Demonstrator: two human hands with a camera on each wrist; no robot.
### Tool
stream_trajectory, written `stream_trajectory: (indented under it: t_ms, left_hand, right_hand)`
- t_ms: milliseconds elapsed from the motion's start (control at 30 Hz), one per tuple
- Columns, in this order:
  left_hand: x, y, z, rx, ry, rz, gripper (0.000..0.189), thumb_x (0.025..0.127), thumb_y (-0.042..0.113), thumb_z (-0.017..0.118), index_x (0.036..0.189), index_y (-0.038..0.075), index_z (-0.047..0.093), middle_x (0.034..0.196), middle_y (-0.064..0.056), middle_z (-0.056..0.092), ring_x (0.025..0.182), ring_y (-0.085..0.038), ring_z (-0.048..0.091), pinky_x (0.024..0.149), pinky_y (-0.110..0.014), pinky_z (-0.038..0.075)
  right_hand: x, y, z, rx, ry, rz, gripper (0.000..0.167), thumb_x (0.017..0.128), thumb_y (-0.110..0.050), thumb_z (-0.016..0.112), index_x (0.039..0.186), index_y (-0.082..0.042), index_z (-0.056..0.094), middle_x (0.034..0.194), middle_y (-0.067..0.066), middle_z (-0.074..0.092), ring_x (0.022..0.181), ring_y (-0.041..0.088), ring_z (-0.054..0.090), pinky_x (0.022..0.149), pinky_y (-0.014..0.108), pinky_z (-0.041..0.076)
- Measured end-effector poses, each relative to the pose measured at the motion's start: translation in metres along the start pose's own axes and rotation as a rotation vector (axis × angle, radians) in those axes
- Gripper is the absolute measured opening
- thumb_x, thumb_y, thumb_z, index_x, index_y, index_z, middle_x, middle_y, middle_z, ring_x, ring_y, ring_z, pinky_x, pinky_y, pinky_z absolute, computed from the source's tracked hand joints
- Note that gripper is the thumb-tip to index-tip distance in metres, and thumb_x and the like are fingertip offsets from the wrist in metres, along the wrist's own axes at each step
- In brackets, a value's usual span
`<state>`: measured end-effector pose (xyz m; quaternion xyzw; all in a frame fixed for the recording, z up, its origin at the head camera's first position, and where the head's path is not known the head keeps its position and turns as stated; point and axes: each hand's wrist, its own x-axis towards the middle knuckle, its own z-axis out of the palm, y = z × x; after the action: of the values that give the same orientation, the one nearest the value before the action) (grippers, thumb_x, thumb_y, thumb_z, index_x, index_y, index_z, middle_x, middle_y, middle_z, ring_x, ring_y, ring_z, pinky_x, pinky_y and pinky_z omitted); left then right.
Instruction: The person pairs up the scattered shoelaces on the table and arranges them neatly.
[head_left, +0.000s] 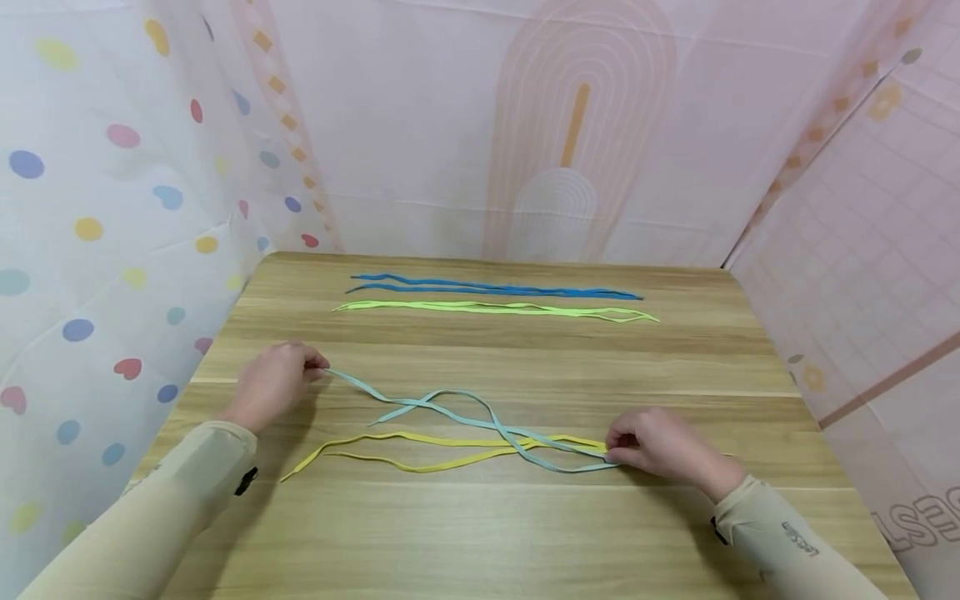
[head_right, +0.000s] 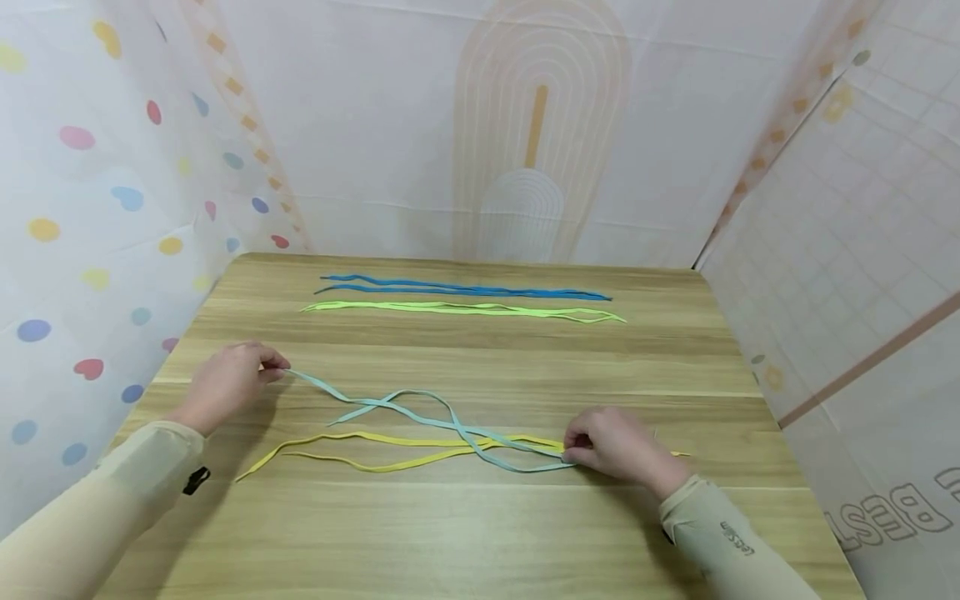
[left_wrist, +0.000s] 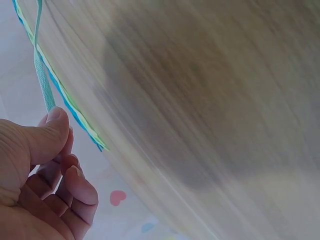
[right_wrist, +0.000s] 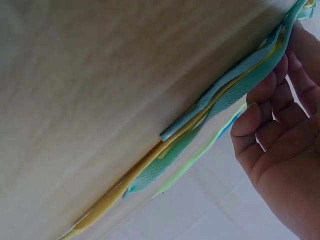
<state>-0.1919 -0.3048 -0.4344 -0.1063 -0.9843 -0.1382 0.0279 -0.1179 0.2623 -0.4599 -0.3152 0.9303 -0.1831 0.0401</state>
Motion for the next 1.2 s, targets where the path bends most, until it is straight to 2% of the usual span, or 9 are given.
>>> stream_trajectory:
  t_ms: [133,233,500,700,833,1033,1200]
  left_hand:
    - [-0.001,-0.002,0.001,-0.001,-0.005,-0.011,0.008,0.098,0.01,0.075,0.097,0.011,0.082,0.104,-0.015,0.08,0.095,-0.041,0.075,0.078,-0.061,0.058]
    - [-0.001,-0.004,0.002,-0.002,0.0,-0.019,0.007,0.097,0.01,0.076,0.096,0.011,0.082,0.103,-0.016,0.08,0.093,-0.041,0.075,0.075,-0.059,0.058]
    - [-0.002,-0.008,0.004,0.0,0.003,-0.026,0.007,0.098,0.012,0.076,0.096,0.012,0.083,0.103,-0.015,0.08,0.093,-0.04,0.075,0.073,-0.058,0.058]
    - [-0.002,-0.01,0.003,-0.005,-0.011,-0.032,0.006,0.098,0.013,0.076,0.096,0.011,0.082,0.103,-0.016,0.079,0.091,-0.039,0.075,0.072,-0.057,0.057]
    - [-0.002,-0.01,0.003,0.001,-0.019,-0.032,0.007,0.098,0.013,0.076,0.096,0.011,0.082,0.102,-0.015,0.079,0.09,-0.038,0.074,0.073,-0.058,0.057]
    - [-0.001,-0.01,0.003,0.01,-0.037,-0.037,0.007,0.099,0.014,0.075,0.097,0.012,0.082,0.101,-0.014,0.079,0.09,-0.037,0.074,0.073,-0.059,0.057]
    - [-0.001,-0.009,0.003,0.006,-0.044,-0.04,0.007,0.099,0.014,0.075,0.098,0.012,0.082,0.102,-0.013,0.079,0.089,-0.036,0.073,0.073,-0.059,0.057]
  right_hand:
    - [-0.003,-0.001,0.003,-0.026,0.051,-0.071,0.017,0.087,-0.024,0.09,0.084,-0.026,0.074,0.081,-0.019,0.069,0.072,-0.004,0.057,0.064,0.021,0.048]
    - [-0.007,-0.001,0.004,-0.049,0.06,-0.086,0.021,0.084,-0.023,0.092,0.081,-0.027,0.072,0.077,-0.02,0.064,0.07,-0.004,0.054,0.063,0.019,0.046]
    - [-0.023,0.002,-0.003,-0.033,0.025,0.025,0.021,0.085,-0.025,0.091,0.082,-0.027,0.071,0.077,-0.021,0.063,0.07,-0.004,0.05,0.062,0.021,0.043]
    - [-0.031,0.005,-0.008,0.011,-0.039,0.111,0.021,0.086,-0.026,0.091,0.086,-0.025,0.07,0.076,-0.02,0.06,0.069,-0.006,0.047,0.062,0.02,0.042]
    - [-0.033,0.006,-0.009,0.011,-0.059,0.12,0.021,0.086,-0.024,0.09,0.088,-0.025,0.069,0.075,-0.021,0.059,0.067,-0.007,0.046,0.061,0.02,0.041]
    - [-0.035,0.004,-0.01,-0.015,-0.046,0.069,0.024,0.087,-0.022,0.09,0.081,-0.029,0.067,0.076,-0.023,0.06,0.068,-0.007,0.044,0.061,0.02,0.04]
    - [-0.041,-0.002,-0.014,0.065,-0.068,0.052,0.025,0.086,-0.024,0.09,0.078,-0.029,0.067,0.073,-0.023,0.059,0.066,-0.009,0.045,0.059,0.019,0.041]
